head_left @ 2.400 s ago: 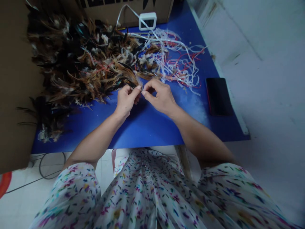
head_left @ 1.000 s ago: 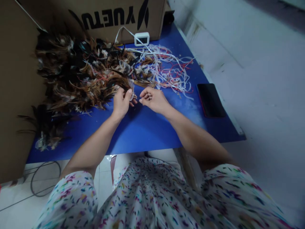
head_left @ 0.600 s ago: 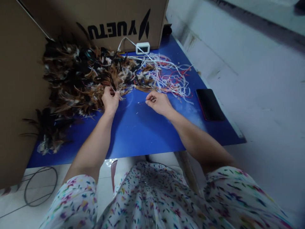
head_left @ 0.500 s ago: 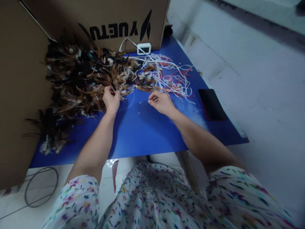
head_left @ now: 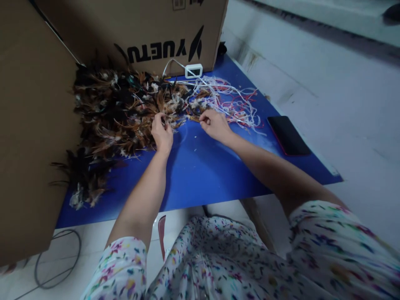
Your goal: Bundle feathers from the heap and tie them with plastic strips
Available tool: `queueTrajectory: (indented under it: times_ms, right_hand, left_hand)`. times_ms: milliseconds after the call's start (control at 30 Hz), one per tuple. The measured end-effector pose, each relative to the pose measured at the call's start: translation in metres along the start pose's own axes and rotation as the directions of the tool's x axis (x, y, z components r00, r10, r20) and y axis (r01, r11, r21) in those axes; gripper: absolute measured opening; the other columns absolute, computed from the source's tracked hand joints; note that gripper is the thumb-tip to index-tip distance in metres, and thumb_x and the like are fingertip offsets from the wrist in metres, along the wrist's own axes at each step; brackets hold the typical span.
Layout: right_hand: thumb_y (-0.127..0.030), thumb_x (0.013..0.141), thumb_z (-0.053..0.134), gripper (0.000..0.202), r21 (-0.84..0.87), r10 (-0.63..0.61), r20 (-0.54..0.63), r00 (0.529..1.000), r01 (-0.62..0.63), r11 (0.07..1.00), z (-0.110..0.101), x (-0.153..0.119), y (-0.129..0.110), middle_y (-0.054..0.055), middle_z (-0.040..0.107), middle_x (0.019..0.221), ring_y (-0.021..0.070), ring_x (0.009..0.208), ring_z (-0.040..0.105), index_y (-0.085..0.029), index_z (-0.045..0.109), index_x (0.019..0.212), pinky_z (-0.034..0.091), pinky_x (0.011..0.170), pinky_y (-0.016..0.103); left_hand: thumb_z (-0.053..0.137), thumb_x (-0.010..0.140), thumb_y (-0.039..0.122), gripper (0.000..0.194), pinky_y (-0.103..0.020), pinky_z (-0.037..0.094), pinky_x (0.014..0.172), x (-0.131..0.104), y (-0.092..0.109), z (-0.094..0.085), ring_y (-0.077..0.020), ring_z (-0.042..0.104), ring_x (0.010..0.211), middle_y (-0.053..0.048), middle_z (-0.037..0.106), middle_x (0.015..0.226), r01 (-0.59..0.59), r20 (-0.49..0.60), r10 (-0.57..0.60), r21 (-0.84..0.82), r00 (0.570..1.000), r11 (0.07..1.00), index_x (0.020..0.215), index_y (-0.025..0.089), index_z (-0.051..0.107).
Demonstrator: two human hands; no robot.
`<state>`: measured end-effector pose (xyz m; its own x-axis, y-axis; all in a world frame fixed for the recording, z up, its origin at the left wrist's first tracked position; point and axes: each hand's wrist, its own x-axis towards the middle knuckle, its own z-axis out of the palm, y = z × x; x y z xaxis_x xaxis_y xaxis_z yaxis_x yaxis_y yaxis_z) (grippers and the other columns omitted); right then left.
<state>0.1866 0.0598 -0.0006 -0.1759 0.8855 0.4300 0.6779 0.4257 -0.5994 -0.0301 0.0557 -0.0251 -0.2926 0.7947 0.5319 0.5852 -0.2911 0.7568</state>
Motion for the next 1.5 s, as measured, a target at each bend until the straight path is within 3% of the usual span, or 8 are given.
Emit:
queueTrajectory:
  times_ms: [300,500,667,900,1100,1300,1433,1500]
  right_hand:
    - [-0.020,0.085,0.062,0.016,-0.377,0.146,0.048,0.988,-0.117,0.919,0.034,0.066,0.003,0.022,0.068,0.116,0.0384,0.115,0.058,-0.011,0.072,0.094,0.043,0.101,0.056]
    - [-0.015,0.080,0.061,0.007,0.159,0.365,-0.136,0.921,-0.344,0.926,0.031,0.085,0.019,0.007,0.069,0.082,0.0216,0.082,0.063,-0.017,0.066,0.077,0.052,0.083,0.039]
    - [-0.022,0.078,0.064,0.007,0.641,0.438,-0.072,0.896,-0.294,0.708,0.009,0.079,0.027,0.000,0.061,0.072,0.0151,0.068,0.058,-0.021,0.057,0.080,0.051,0.067,0.033]
    - [-0.032,0.087,0.064,0.023,0.751,0.405,0.074,0.911,-0.319,0.578,-0.027,0.044,0.016,0.004,0.070,0.089,0.0183,0.084,0.068,-0.023,0.044,0.079,0.056,0.077,0.038]
    - [-0.024,0.086,0.058,0.011,0.824,0.372,0.135,0.918,-0.313,0.473,-0.043,0.007,-0.004,0.001,0.072,0.083,0.0174,0.077,0.069,-0.024,0.047,0.085,0.060,0.076,0.039]
    - [-0.027,0.086,0.060,0.013,0.853,0.322,0.217,0.921,-0.340,0.397,-0.042,-0.015,-0.021,0.002,0.074,0.085,0.0175,0.076,0.071,-0.024,0.047,0.088,0.062,0.078,0.041]
    - [-0.025,0.087,0.060,0.014,0.862,0.292,0.252,0.923,-0.351,0.365,-0.038,-0.018,-0.028,0.003,0.075,0.086,0.0168,0.074,0.071,-0.024,0.046,0.087,0.062,0.076,0.039]
    - [-0.024,0.088,0.061,0.014,0.864,0.290,0.271,0.918,-0.365,0.346,-0.037,-0.018,-0.029,0.002,0.074,0.085,0.0162,0.071,0.071,-0.023,0.047,0.087,0.061,0.074,0.037]
  left_hand:
    - [0.062,0.089,0.022,0.032,-0.038,0.056,0.095,-0.004,-0.002,0.003,-0.0260,0.064,0.113,-0.015,0.055,0.126,-0.041,-0.110,0.042,0.013,0.993,0.999,0.120,0.021,0.060]
    - [0.057,0.092,0.025,0.038,-0.038,0.057,0.096,-0.008,0.010,-0.002,-0.0302,0.053,0.133,-0.018,0.041,0.148,-0.091,-0.151,0.090,0.001,0.984,0.996,0.130,0.019,0.058]
    - [0.057,0.093,0.030,0.045,-0.038,0.058,0.093,-0.013,0.025,-0.006,-0.0323,0.050,0.137,-0.018,0.035,0.156,-0.150,-0.082,0.141,-0.115,0.987,0.982,0.137,0.022,0.054]
    - [0.058,0.093,0.034,0.028,-0.037,0.056,0.091,-0.023,0.038,-0.010,-0.0288,0.060,0.125,-0.017,0.042,0.150,-0.248,-0.065,0.241,-0.147,0.968,0.957,0.117,0.020,0.063]
    - [0.054,0.095,0.027,0.017,-0.034,0.054,0.093,-0.032,0.043,-0.001,-0.0195,0.071,0.095,-0.008,0.072,0.095,-0.310,0.131,0.334,-0.178,0.933,0.934,0.101,0.019,0.067]
    - [0.062,0.090,0.043,0.032,-0.022,0.050,0.053,-0.039,0.049,0.011,-0.0108,0.064,0.061,-0.007,0.074,0.100,0.005,0.438,0.163,-0.360,0.884,0.933,0.110,0.019,0.069]
    - [0.058,0.091,0.056,0.043,-0.021,0.042,0.038,-0.044,0.059,0.011,-0.0061,0.043,0.035,0.002,0.064,0.062,0.376,0.675,0.021,-0.437,0.738,0.817,0.107,0.018,0.067]
    - [0.059,0.089,0.060,0.044,-0.021,0.043,0.037,-0.046,0.065,0.008,-0.0050,0.041,0.035,0.000,0.067,0.067,0.484,0.738,0.007,-0.450,0.675,0.750,0.097,0.017,0.065]
